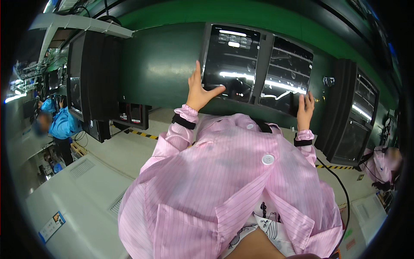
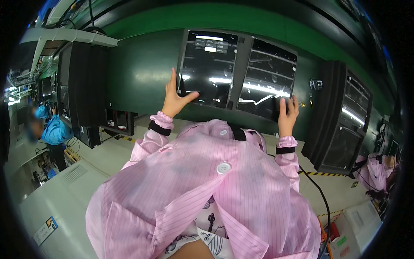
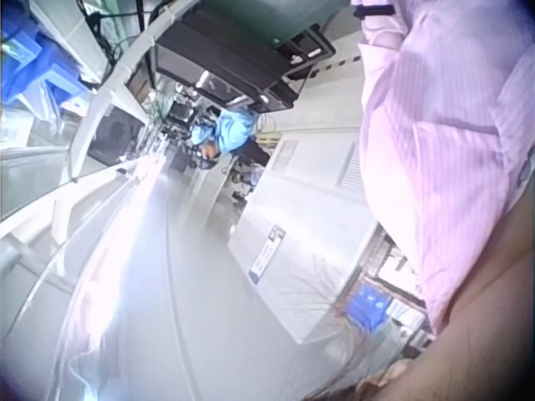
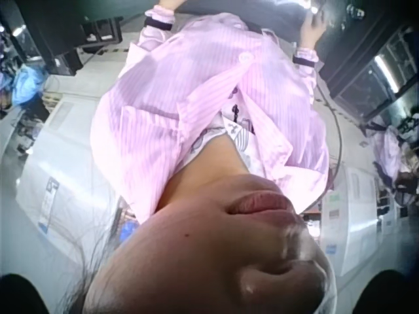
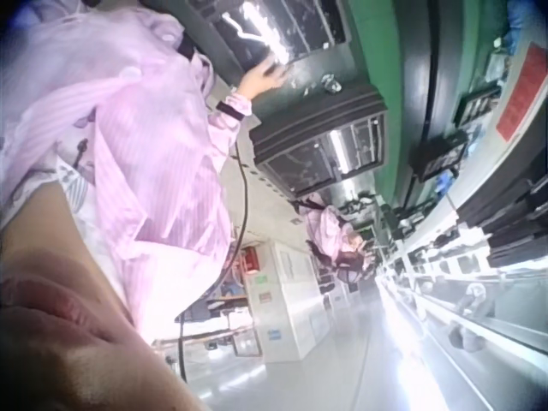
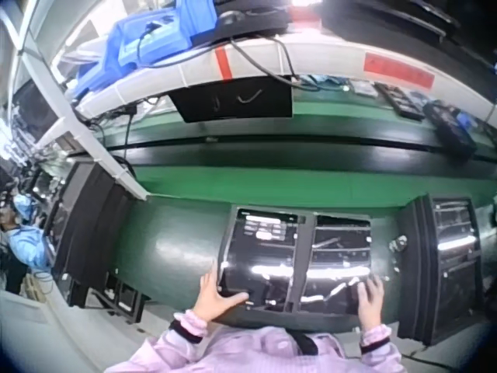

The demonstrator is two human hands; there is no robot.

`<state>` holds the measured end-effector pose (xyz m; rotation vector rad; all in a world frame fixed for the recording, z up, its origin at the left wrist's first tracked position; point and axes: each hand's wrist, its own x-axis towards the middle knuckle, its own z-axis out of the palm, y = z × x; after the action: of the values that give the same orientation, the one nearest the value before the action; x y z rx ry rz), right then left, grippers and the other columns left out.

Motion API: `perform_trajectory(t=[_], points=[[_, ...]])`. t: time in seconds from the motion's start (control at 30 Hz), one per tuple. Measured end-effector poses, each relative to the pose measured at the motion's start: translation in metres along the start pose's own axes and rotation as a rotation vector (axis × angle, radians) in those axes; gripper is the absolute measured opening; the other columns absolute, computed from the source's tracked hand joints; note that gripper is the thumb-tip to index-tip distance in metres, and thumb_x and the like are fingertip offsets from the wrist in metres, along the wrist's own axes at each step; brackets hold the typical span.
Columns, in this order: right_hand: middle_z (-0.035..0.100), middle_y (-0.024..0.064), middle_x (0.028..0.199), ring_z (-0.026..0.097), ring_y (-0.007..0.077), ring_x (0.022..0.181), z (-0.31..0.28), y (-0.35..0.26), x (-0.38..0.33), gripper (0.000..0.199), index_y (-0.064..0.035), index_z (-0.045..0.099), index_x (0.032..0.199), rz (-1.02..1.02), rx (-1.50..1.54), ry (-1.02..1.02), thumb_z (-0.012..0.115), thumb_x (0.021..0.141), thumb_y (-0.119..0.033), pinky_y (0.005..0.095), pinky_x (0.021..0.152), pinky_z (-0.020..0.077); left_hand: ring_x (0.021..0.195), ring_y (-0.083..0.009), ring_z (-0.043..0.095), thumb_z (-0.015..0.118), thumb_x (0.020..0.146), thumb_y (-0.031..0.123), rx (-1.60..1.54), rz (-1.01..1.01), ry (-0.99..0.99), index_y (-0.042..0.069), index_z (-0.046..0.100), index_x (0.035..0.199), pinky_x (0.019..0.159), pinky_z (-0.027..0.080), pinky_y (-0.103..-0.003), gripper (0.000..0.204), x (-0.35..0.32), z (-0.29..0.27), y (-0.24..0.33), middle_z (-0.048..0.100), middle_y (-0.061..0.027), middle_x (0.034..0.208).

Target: Testing and inspecting electronic tablets on a production line, including screen checks and applying protective films/labels.

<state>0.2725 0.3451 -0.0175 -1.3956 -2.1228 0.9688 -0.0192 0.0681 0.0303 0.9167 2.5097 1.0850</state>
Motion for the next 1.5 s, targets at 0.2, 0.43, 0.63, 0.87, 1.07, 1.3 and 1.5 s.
perform_trajectory(t=[0.2, 0.43, 0.63, 0.87, 1.07, 1.3, 1.5], points=[[0.058, 0.0156, 0.128, 0.053, 0.0232, 0.117, -0.003, -0.027, 0.005, 0.043, 0.0069, 0.058, 0.123, 0.214, 0.351, 0.088, 0.058, 0.097, -0.028, 0.0307, 0.101, 0.0370, 0.108, -0.0255, 0.050, 0.074, 0.082, 0.037, -0.454, -0.390, 0.151, -0.001, 0.041, 0.140, 0.096, 0.039, -0.036, 0.077, 0.015, 0.000, 0.002, 0.051, -0.0175, 0.118], [0.064, 0.0149, 0.119, 0.057, 0.0196, 0.111, -0.014, -0.047, 0.020, 0.037, 0.0086, 0.058, 0.121, 0.041, 0.330, 0.210, 0.051, 0.099, -0.019, 0.0304, 0.097, 0.0408, 0.099, -0.0274, 0.050, 0.079, 0.075, 0.029, -0.145, -0.173, 0.296, -0.006, 0.052, 0.129, 0.090, 0.042, -0.035, 0.069, 0.042, -0.025, 0.064, 0.048, -0.0141, 0.104], [0.069, 0.0170, 0.107, 0.063, 0.0216, 0.101, 0.000, -0.087, 0.166, 0.049, 0.0081, 0.064, 0.112, 0.093, 0.189, 0.089, 0.052, 0.098, -0.038, 0.0297, 0.089, 0.0455, 0.105, -0.0355, 0.048, 0.068, 0.084, 0.043, -0.111, -0.104, 0.358, -0.008, 0.053, 0.127, 0.094, 0.039, -0.041, 0.068, 0.164, 0.017, 0.044, 0.051, -0.0220, 0.111], [0.061, 0.0274, 0.119, 0.053, 0.0366, 0.120, 0.076, -0.092, 0.317, 0.071, 0.0080, 0.062, 0.114, -0.054, 0.024, -0.044, 0.046, 0.094, -0.058, 0.0383, 0.102, 0.0387, 0.123, -0.0437, 0.040, 0.058, 0.085, 0.056, -0.045, -0.244, 0.155, -0.008, 0.044, 0.135, 0.106, 0.033, -0.047, 0.082, 0.308, 0.081, 0.009, 0.043, -0.0319, 0.133], [0.063, 0.0223, 0.115, 0.061, 0.0277, 0.106, 0.008, -0.086, 0.277, 0.054, 0.0023, 0.062, 0.118, -0.166, 0.003, 0.015, 0.066, 0.088, -0.042, 0.0349, 0.092, 0.0462, 0.133, -0.0434, 0.035, 0.065, 0.082, 0.050, 0.122, 0.207, -0.018, -0.001, 0.039, 0.140, 0.110, 0.029, -0.046, 0.082, 0.240, 0.043, 0.028, 0.036, -0.0286, 0.144], [0.070, 0.0162, 0.079, 0.070, 0.0247, 0.076, -0.096, -0.055, 0.104, 0.023, 0.0002, 0.071, 0.092, 0.120, -0.399, -0.128, 0.068, 0.084, -0.022, 0.0332, 0.068, 0.0518, 0.144, -0.0355, 0.018, 0.078, 0.069, 0.040, 0.101, 0.887, -0.710, 0.006, 0.034, 0.144, 0.116, 0.016, -0.051, 0.094, 0.057, 0.091, 0.087, 0.025, -0.0185, 0.153], [0.067, 0.0169, 0.098, 0.068, 0.0310, 0.081, -0.073, 0.052, 0.040, 0.025, -0.0039, 0.069, 0.102, -0.060, -0.299, 0.040, 0.070, 0.077, -0.003, 0.0352, 0.073, 0.0538, 0.143, -0.0458, 0.010, 0.061, 0.080, 0.061, 0.268, 0.813, -0.615, 0.006, 0.031, 0.146, 0.112, 0.010, -0.061, 0.091, 0.023, 0.160, 0.095, 0.016, -0.0286, 0.153]])
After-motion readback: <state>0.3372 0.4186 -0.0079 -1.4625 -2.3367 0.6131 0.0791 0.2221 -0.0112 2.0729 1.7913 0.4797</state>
